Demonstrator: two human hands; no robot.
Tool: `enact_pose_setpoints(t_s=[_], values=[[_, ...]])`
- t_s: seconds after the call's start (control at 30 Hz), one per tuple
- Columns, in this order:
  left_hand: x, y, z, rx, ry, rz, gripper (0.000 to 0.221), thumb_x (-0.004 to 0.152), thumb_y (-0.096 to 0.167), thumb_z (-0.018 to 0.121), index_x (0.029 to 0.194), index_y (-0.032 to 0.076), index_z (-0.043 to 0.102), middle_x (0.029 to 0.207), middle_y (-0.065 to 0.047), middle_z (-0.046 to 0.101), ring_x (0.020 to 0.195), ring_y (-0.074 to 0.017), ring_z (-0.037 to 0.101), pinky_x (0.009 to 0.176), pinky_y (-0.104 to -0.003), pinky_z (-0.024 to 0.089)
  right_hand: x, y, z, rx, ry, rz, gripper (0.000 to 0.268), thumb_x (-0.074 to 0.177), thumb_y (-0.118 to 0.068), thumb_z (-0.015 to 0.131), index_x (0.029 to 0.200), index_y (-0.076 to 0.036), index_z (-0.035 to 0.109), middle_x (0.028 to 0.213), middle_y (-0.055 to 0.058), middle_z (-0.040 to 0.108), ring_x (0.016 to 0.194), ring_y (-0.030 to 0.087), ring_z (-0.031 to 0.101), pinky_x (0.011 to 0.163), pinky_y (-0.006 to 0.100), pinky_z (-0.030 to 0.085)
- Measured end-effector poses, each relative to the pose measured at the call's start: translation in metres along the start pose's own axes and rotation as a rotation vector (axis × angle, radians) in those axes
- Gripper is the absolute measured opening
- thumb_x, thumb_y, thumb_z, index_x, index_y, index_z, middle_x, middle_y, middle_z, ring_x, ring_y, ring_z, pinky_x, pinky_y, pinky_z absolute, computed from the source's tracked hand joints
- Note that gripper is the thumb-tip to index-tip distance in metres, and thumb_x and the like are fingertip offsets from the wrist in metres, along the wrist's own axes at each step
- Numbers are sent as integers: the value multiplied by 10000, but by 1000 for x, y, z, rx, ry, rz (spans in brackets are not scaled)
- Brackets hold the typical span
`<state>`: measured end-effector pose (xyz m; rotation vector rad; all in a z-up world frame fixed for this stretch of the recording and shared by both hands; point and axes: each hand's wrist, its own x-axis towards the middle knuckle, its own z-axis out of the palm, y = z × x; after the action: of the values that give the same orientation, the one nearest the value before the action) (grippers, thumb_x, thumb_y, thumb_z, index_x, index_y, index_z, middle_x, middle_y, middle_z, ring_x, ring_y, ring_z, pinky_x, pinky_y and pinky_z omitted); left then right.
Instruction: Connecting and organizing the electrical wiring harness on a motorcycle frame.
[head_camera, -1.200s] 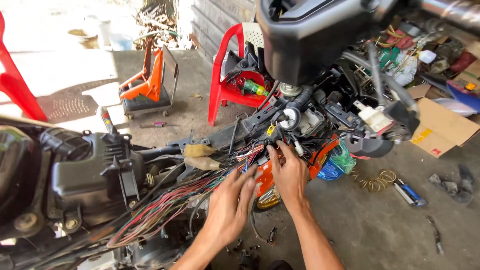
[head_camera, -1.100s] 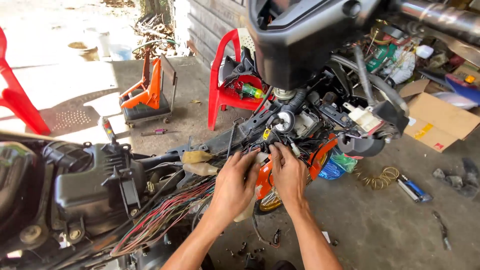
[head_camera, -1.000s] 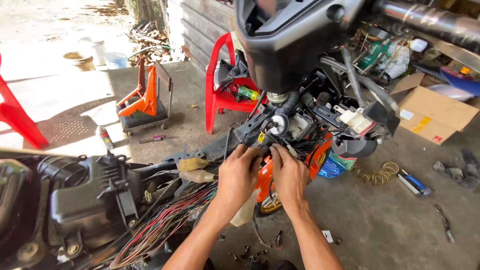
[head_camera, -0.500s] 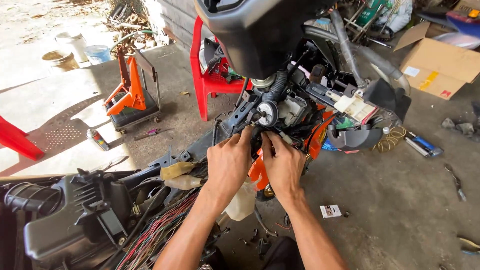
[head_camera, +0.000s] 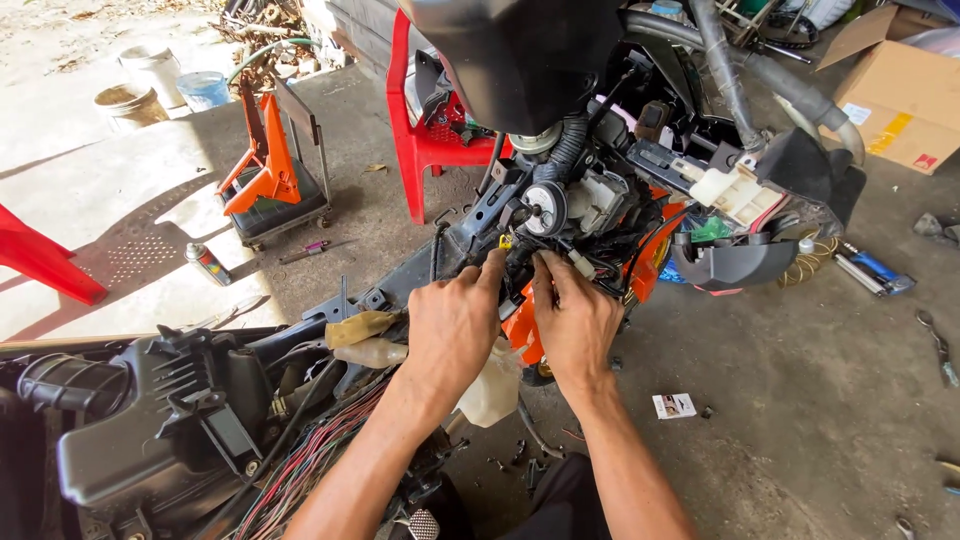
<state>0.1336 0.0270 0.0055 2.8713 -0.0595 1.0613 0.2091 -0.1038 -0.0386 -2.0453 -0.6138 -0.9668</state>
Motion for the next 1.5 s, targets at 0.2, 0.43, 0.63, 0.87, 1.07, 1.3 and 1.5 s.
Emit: enact_pose_setpoints(t_s=[0.2,0.43,0.63,0.87,1.07,1.3,1.5], values=[[-22,-10,19,43,76,13,417,836,91,579,1234,121,698,672,-60,695,543,-290,723,480,-452,574,-2,2,-1,35,-13,13,118,995,-146,718,1082,-110,790,970,151,794,819,256,785,644,311,607],[-42,-10,10,52,121,-22,398,854,87,563,1226,138,692,638,-19,647,522,-239,688,460,-394,558,2,-24,-6,171,-8,30,166,1000,-88,711,1132,-7,770,992,268,767,870,378,776,718,420,639],[-37,-11,0,16,200,-59,350,896,108,582,1233,138,669,658,-16,632,542,-228,676,452,-384,548,11,-35,-6,-20,-178,45,271,1008,-182,694,1268,-115,734,997,213,781,822,336,777,728,450,611],[-37,-7,11,16,189,-20,383,866,103,583,1232,157,682,645,16,612,557,-191,662,428,-336,515,18,-21,-8,-66,-287,87,239,978,-217,712,1210,-190,760,959,137,796,840,314,781,722,439,597],[-24,-7,18,39,231,0,398,859,96,583,1243,160,667,647,17,603,570,-186,654,436,-321,511,3,-6,-8,-62,-266,-2,166,974,-132,707,1131,-134,763,949,155,794,827,303,785,711,416,603],[-10,-5,28,63,263,48,371,875,90,572,1230,129,672,673,8,632,607,-176,678,455,-318,532,-8,12,-10,-7,-221,-49,151,961,-147,714,1105,-165,756,884,105,797,779,289,783,651,391,597],[-9,-2,25,-20,236,59,343,955,89,519,1256,116,679,700,-22,663,643,-192,703,486,-324,557,12,-22,-34,1,-148,-23,171,1023,-127,646,1161,-109,746,818,158,786,698,326,772,606,396,579]])
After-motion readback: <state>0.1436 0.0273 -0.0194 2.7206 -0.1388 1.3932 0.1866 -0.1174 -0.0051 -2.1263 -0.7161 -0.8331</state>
